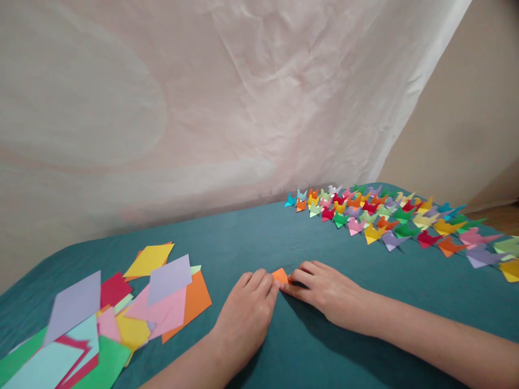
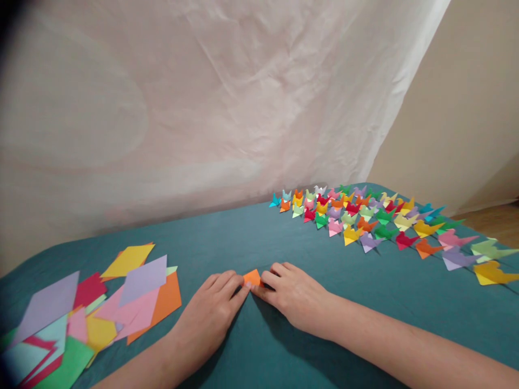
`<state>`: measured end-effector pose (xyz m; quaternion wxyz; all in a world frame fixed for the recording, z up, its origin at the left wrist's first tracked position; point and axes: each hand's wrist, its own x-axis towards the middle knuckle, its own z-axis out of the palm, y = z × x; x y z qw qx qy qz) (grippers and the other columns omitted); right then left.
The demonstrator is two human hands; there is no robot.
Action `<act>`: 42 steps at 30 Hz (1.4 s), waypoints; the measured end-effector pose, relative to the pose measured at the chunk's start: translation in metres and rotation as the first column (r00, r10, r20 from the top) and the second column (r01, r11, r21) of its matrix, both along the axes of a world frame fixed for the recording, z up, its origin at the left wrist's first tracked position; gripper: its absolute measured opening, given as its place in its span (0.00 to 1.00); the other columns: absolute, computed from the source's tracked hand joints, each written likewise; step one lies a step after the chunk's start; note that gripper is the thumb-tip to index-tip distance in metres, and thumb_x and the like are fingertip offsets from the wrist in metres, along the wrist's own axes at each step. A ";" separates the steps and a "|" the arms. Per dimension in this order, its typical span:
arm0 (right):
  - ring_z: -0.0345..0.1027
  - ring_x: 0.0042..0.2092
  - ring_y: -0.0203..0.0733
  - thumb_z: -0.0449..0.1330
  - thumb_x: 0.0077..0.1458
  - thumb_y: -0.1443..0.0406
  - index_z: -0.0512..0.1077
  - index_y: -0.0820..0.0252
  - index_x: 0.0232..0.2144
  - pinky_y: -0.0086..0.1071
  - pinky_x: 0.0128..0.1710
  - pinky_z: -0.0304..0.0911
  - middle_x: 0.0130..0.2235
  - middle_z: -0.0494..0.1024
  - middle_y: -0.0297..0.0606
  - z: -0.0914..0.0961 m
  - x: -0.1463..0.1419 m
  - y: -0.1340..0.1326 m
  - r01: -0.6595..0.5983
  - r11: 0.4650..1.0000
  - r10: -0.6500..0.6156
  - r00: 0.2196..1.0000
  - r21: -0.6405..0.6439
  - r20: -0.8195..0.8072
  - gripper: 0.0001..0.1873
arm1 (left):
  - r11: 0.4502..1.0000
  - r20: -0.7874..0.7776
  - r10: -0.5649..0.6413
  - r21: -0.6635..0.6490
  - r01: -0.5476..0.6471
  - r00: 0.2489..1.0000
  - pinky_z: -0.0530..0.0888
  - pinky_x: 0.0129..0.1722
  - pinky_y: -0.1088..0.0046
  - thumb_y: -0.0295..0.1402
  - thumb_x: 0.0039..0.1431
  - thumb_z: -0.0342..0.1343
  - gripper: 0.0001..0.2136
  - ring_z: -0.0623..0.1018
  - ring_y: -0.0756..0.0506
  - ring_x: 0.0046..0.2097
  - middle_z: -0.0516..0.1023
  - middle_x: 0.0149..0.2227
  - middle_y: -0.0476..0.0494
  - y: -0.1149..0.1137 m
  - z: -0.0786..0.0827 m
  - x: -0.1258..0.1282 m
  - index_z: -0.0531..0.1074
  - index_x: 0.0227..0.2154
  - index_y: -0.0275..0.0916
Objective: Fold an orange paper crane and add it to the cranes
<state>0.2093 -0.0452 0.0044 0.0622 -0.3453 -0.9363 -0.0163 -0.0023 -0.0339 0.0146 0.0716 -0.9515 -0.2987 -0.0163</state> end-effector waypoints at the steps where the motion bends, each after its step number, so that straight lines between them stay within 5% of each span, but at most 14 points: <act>1: 0.59 0.42 0.44 0.49 0.60 0.69 0.65 0.60 0.52 0.36 0.40 0.58 0.40 0.69 0.43 0.000 0.000 0.000 -0.001 1.000 0.001 1.000 -0.004 -0.004 0.18 | 1.000 -0.009 -0.002 0.013 0.002 1.000 0.64 0.46 0.62 0.24 0.59 0.47 0.12 0.67 0.39 0.49 0.71 0.45 0.37 0.000 0.000 0.000 0.68 0.45 0.32; 42: 0.63 0.44 0.43 0.49 0.59 0.71 0.69 0.62 0.49 0.37 0.43 0.61 0.44 0.73 0.44 0.006 0.009 -0.002 -0.006 0.997 0.001 0.998 -0.077 -0.063 0.17 | 0.995 -0.047 0.031 -0.095 -0.035 0.998 0.66 0.42 0.64 0.23 0.58 0.45 0.13 0.69 0.41 0.45 0.72 0.40 0.39 0.004 0.018 -0.003 0.70 0.43 0.36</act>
